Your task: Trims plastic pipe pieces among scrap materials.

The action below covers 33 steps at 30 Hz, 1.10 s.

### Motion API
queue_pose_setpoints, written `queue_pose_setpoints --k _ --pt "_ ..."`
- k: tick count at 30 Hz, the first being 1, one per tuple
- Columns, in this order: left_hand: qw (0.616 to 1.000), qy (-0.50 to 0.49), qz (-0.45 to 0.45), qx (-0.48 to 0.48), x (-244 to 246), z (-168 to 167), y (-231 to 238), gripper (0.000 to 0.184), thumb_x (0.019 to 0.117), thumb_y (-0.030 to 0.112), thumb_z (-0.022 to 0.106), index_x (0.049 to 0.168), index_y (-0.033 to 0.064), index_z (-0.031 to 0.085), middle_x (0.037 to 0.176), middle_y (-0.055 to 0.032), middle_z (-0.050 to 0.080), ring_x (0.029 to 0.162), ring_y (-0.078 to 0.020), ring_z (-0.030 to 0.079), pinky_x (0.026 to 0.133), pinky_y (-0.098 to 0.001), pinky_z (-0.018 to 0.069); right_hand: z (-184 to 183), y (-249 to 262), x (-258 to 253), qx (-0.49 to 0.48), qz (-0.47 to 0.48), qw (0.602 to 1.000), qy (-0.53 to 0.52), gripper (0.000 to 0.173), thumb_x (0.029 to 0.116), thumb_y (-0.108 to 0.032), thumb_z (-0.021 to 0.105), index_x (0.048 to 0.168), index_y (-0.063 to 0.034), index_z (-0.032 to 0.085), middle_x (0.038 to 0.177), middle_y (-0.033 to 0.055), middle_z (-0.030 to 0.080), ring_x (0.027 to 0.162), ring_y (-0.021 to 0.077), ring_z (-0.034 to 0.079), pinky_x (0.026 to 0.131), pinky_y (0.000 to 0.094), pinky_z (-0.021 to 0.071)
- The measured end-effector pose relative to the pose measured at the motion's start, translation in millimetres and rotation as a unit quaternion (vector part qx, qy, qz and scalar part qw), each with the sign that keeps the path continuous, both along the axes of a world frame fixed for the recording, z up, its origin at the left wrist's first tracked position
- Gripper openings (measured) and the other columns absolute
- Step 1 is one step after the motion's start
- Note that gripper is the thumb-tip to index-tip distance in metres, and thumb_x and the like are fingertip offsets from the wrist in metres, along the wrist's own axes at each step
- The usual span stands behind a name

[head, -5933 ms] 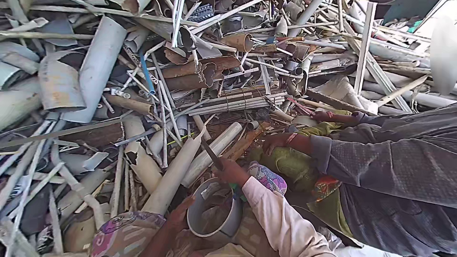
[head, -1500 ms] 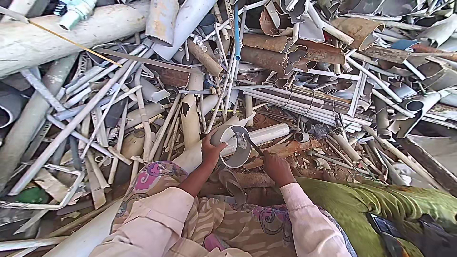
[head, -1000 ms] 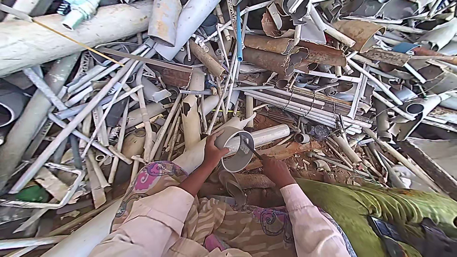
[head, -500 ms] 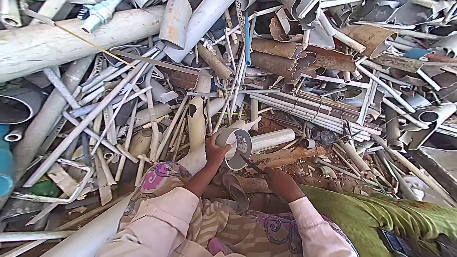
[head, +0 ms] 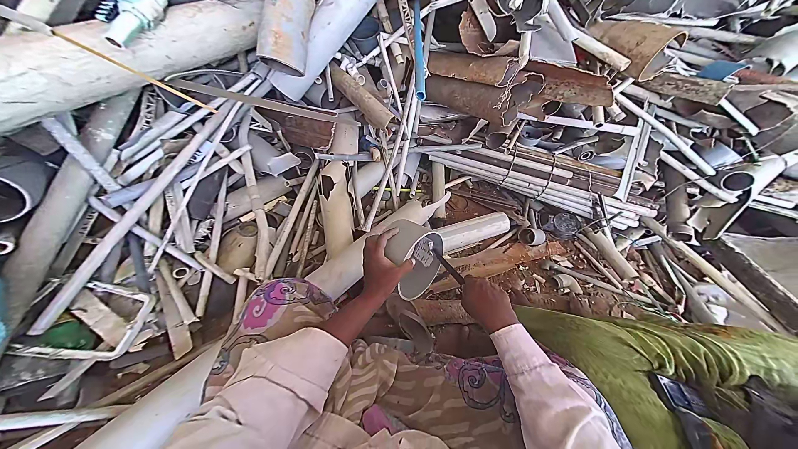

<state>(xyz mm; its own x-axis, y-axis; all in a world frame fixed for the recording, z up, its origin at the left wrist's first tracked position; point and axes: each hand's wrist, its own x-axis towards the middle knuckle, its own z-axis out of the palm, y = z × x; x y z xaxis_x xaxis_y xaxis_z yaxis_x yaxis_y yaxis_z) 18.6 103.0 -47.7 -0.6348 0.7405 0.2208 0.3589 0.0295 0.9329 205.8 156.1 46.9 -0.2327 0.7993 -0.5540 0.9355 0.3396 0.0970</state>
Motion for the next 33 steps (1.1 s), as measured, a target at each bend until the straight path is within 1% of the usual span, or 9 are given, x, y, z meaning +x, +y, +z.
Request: queue_pose_setpoints --k 4,8,10,12,15,23,26,33 --pt "1.000 0.022 -0.006 0.015 8 -6 -3 0.075 0.0625 0.026 0.082 0.132 0.0023 0.064 0.128 -0.0267 0.056 0.122 -0.0412 0.052 0.104 -0.0527 0.0432 -4 1 -3 -0.017 0.001 1.000 -0.001 0.036 0.1096 -0.021 0.041 0.134 -0.0001 0.058 0.135 0.0242 0.062 0.127 0.0402 0.061 0.098 0.0592 0.0496" --pt "0.999 -0.036 -0.009 0.036 -1 -10 -1 0.075 0.0642 0.019 0.081 0.134 -0.0016 0.061 0.131 -0.0271 0.054 0.123 -0.0376 0.051 0.105 -0.0471 0.0434 -6 12 2 -0.027 0.009 0.999 0.016 0.035 0.1102 -0.020 0.041 0.135 -0.0015 0.056 0.133 0.0243 0.063 0.126 0.0410 0.062 0.098 0.0594 0.0497" --pt "0.998 -0.055 -0.007 0.038 -5 -8 1 0.076 0.0644 0.018 0.080 0.135 -0.0016 0.059 0.133 -0.0265 0.052 0.124 -0.0359 0.050 0.105 -0.0460 0.0434 -4 17 3 -0.025 0.015 0.999 0.027 0.036 0.1113 -0.022 0.040 0.135 -0.0007 0.056 0.132 0.0255 0.063 0.126 0.0415 0.061 0.098 0.0594 0.0491" --pt "0.998 -0.051 -0.002 0.044 -8 -5 2 0.076 0.0642 0.019 0.079 0.135 -0.0021 0.059 0.133 -0.0266 0.053 0.124 -0.0359 0.050 0.105 -0.0464 0.0429 -3 20 3 -0.021 0.023 0.999 0.032 0.037 0.1117 -0.023 0.039 0.136 -0.0005 0.055 0.132 0.0257 0.062 0.126 0.0413 0.061 0.099 0.0587 0.0491" --pt "0.998 -0.042 0.003 0.051 -10 -5 4 0.075 0.0648 0.020 0.079 0.134 -0.0026 0.060 0.131 -0.0271 0.054 0.123 -0.0366 0.051 0.104 -0.0467 0.0431 -3 23 5 -0.021 0.035 0.998 0.038 0.036 0.1114 -0.022 0.039 0.135 -0.0010 0.056 0.130 0.0250 0.063 0.124 0.0410 0.062 0.098 0.0587 0.0495" --pt "0.997 -0.066 -0.006 0.043 -12 -3 5 0.075 0.0656 0.016 0.080 0.136 -0.0018 0.059 0.133 -0.0267 0.053 0.125 -0.0353 0.050 0.105 -0.0453 0.0427 -1 27 7 -0.021 0.038 0.998 0.047 0.037 0.1125 -0.025 0.038 0.134 -0.0010 0.057 0.130 0.0250 0.064 0.124 0.0409 0.062 0.098 0.0593 0.0489" --pt "0.996 -0.071 -0.007 0.047 -13 -4 5 0.076 0.0643 0.017 0.079 0.135 -0.0016 0.059 0.133 -0.0266 0.053 0.124 -0.0350 0.050 0.105 -0.0451 0.0432 -1 28 8 -0.023 0.041 0.997 0.057 0.037 0.1123 -0.024 0.039 0.133 -0.0008 0.058 0.129 0.0255 0.064 0.123 0.0410 0.062 0.099 0.0592 0.0486" --pt "0.996 -0.075 -0.011 0.051 -13 -5 5 0.077 0.0643 0.018 0.080 0.136 -0.0017 0.059 0.132 -0.0261 0.053 0.123 -0.0339 0.050 0.104 -0.0443 0.0432 -1 31 12 -0.027 0.044 0.997 0.064 0.038 0.1127 -0.026 0.039 0.133 0.0002 0.058 0.130 0.0260 0.063 0.124 0.0412 0.062 0.099 0.0597 0.0479"
